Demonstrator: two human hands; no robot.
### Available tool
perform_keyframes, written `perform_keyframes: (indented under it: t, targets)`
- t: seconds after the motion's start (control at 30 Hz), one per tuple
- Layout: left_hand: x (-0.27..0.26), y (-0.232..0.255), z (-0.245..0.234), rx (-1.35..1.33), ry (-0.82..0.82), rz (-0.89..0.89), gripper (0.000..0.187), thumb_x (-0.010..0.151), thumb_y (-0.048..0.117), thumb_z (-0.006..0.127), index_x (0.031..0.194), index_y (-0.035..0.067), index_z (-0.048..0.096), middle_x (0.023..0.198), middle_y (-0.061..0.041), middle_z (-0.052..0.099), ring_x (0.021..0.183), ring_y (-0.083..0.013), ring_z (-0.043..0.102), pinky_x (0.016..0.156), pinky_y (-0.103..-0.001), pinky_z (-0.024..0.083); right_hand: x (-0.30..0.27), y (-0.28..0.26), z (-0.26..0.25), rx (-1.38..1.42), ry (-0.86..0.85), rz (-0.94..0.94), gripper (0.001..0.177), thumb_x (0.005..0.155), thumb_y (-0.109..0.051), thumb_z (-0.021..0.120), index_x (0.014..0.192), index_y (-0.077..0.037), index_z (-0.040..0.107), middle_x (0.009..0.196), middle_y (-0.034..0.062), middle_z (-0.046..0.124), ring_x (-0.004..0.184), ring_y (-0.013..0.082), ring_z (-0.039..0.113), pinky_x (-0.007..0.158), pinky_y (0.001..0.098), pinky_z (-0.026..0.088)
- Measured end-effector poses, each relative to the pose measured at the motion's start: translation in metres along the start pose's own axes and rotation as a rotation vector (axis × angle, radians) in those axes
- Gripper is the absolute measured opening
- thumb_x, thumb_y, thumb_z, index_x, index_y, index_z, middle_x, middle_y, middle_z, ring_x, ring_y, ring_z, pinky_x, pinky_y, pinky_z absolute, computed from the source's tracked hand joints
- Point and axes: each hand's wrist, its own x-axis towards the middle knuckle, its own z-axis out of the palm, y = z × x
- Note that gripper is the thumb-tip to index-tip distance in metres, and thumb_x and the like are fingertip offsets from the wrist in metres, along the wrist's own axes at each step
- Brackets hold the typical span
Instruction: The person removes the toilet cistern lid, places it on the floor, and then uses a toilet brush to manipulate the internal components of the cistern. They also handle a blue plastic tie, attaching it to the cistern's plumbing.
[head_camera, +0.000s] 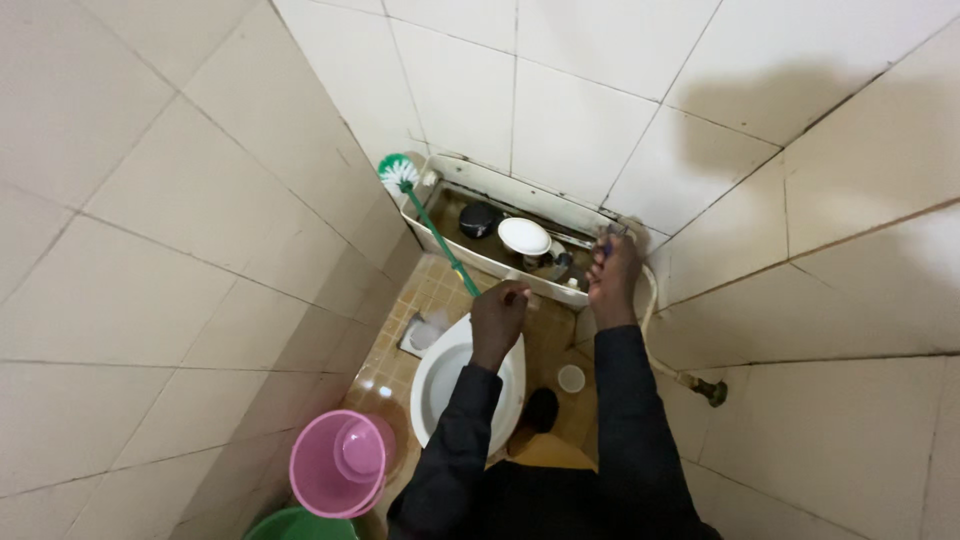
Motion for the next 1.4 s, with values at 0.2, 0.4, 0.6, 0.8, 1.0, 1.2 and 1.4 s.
perform_keyframes:
  t: [0.2,0.4,0.6,0.8,1.0,1.2,1.4]
  targets:
    - [0.015,0.005,0.013,-0.163,-0.004,0.098,0.018,0.09,0.015,0.068,0.105,0.009,0.078,0.091,-0.012,0.077,0.074,-0.0238,0.075,0.069,-0.036,0.059,-0.065,-0.017,0.046,-0.091,-0.296,-0.153,0.029,0.102,-0.025,0.062,0.106,0.003,0.067,0.097,0.0151,0.075,0.088,0.0241,0.074,0.078,0.0342,0.063]
    - [0.033,-0.002,0.058,-0.146,-0.087,0.099,0.012,0.097,0.01,0.068,0.094,0.003,0.077,0.081,-0.015,0.075,0.073,-0.0236,0.073,0.067,-0.036,0.056,-0.101,-0.032,0.062,-0.169,-0.375,-0.19,0.028,0.092,-0.015,0.074,0.11,0.006,0.069,0.113,0.0202,0.076,0.109,0.0293,0.075,0.075,0.0349,0.057]
    - [0.043,-0.002,0.061,-0.176,0.06,0.235,0.014,0.086,0.018,0.079,0.089,0.004,0.078,0.081,-0.015,0.068,0.075,-0.0323,0.067,0.07,-0.042,0.052,-0.079,-0.035,0.035,-0.192,-0.262,-0.211,0.033,0.096,-0.025,0.073,0.114,0.002,0.072,0.117,0.0169,0.076,0.102,0.0233,0.073,0.084,0.0327,0.063]
    - [0.063,0.013,0.062,-0.17,0.094,0.212,0.018,0.083,0.019,0.081,0.084,0.002,0.076,0.087,-0.015,0.068,0.081,-0.0325,0.067,0.073,-0.043,0.053,-0.056,-0.026,0.008,-0.406,-0.237,-0.11,0.033,0.094,-0.024,0.067,0.121,-0.004,0.071,0.115,0.0096,0.072,0.091,0.0225,0.07,0.084,0.0391,0.063]
    - [0.074,0.013,0.065,-0.161,0.059,0.068,0.016,0.087,0.018,0.076,0.085,0.002,0.076,0.089,-0.013,0.071,0.077,-0.0283,0.071,0.07,-0.039,0.057,-0.043,-0.021,0.012,-0.314,-0.634,0.025,0.044,0.096,-0.023,0.072,0.132,0.002,0.067,0.116,0.0139,0.073,0.096,0.0231,0.072,0.086,0.0415,0.06]
    - [0.077,0.025,0.051,-0.208,0.072,-0.03,0.023,0.085,0.024,0.079,0.083,0.002,0.077,0.081,-0.013,0.073,0.073,-0.0248,0.072,0.068,-0.037,0.055,-0.035,-0.034,0.004,-0.357,-0.844,0.064,0.052,0.082,-0.011,0.074,0.132,-0.009,0.061,0.115,0.0006,0.071,0.109,0.0162,0.07,0.094,0.0374,0.058]
    - [0.078,0.039,0.056,-0.104,0.011,-0.017,0.027,0.083,0.025,0.081,0.08,-0.001,0.08,0.076,-0.015,0.07,0.074,-0.0276,0.069,0.068,-0.04,0.052,-0.005,-0.013,0.012,-0.724,-0.538,-0.08,0.025,0.099,-0.022,0.068,0.102,0.002,0.071,0.089,0.0054,0.068,0.078,0.0156,0.065,0.075,0.0401,0.059]
